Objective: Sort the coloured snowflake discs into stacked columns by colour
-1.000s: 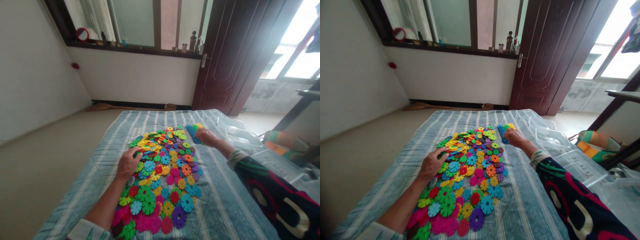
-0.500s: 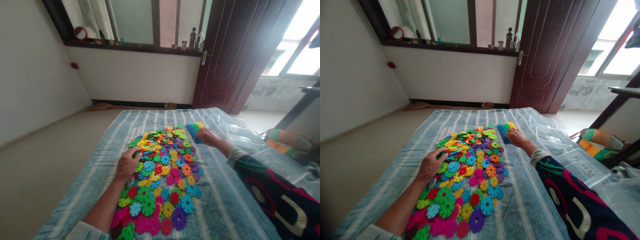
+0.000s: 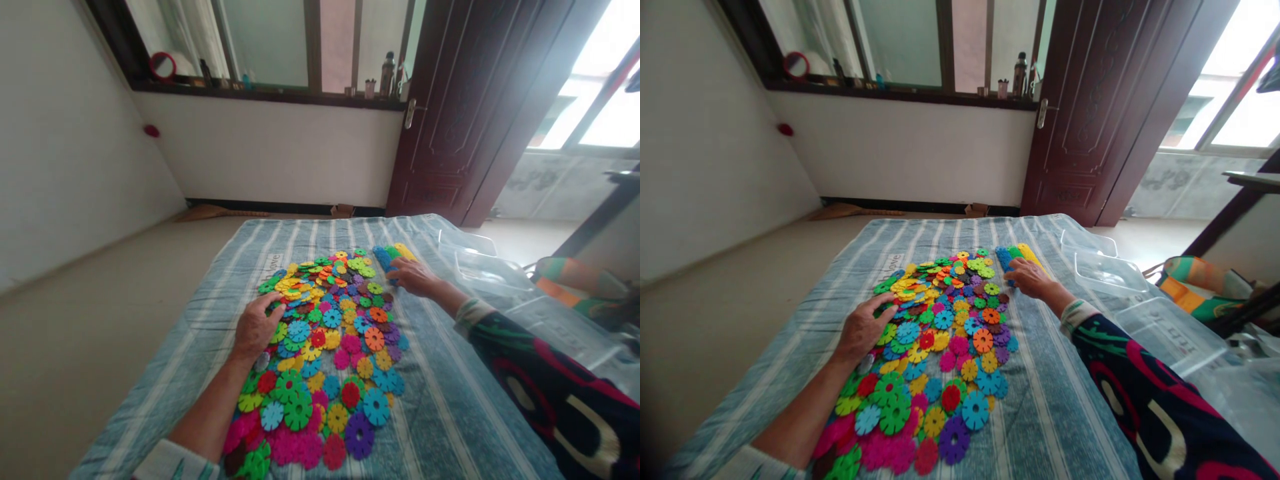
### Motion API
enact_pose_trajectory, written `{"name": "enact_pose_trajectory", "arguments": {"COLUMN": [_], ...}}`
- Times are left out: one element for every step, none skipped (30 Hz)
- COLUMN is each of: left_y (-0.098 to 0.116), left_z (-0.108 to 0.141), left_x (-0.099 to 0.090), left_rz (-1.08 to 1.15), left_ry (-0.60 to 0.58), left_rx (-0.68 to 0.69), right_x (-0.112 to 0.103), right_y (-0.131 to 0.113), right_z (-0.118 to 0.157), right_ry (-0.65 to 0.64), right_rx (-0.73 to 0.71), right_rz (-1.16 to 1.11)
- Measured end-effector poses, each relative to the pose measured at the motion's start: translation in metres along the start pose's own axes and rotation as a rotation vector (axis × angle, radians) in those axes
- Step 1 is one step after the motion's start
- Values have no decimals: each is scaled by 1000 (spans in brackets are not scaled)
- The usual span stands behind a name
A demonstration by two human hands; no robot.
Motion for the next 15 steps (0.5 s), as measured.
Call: {"name": "enact_pose_trajectory", "arguments": {"left_y": [0, 1, 1, 1, 1, 1, 0, 0, -1, -1, -1, -1, -1, -1, 0], "left_z": [0, 0, 0, 0, 0, 0, 0, 0, 0, 0, 0, 1, 1, 2, 2], "left_x": [-1, -1, -2, -2, -1, -1, 0, 0, 0, 1, 1, 1, 1, 1, 1], "left_rz": [3, 6, 10, 14, 17, 20, 21, 21, 20, 20, 20, 22, 24, 26, 28], "left_ry": [3, 5, 7, 8, 5, 2, -1, -2, 0, 1, 2, 3, 2, 0, -2], "left_rx": [0, 0, -1, -4, -7, -11, -14, -16, -19, -21, -23, -25, -26, -25, -23], "right_x": [0, -1, -1, 0, 0, 1, 1, 2, 2, 2, 2, 1, -1, -4, -7], "right_y": [1, 1, 2, 3, 3, 4, 4, 4, 4, 4, 3, 2, -1, -5, -12], "right_z": [0, 0, 1, 1, 1, 1, 1, 1, 2, 2, 2, 3, 3, 3, 4], "right_ry": [6, 14, 20, 25, 27, 28, 28, 28, 27, 24, 21, 20, 24, 31, 41], "right_rx": [3, 5, 7, 9, 11, 12, 10, 9, 9, 8, 9, 11, 13, 13, 10], "right_rz": [-1, -3, -4, -6, -8, -12, -17, -23, -27, -28, -25, -22, -20, -23, -32]}}
Point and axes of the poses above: each hand's wrist, its own z-axis away from the middle knuckle, its own x-axis out of the palm, y = z × x, the point moved 10 cm from there along -z, towards the middle knuckle, and after that the axes turned 7 degrees about y, right-handed, at the moved point
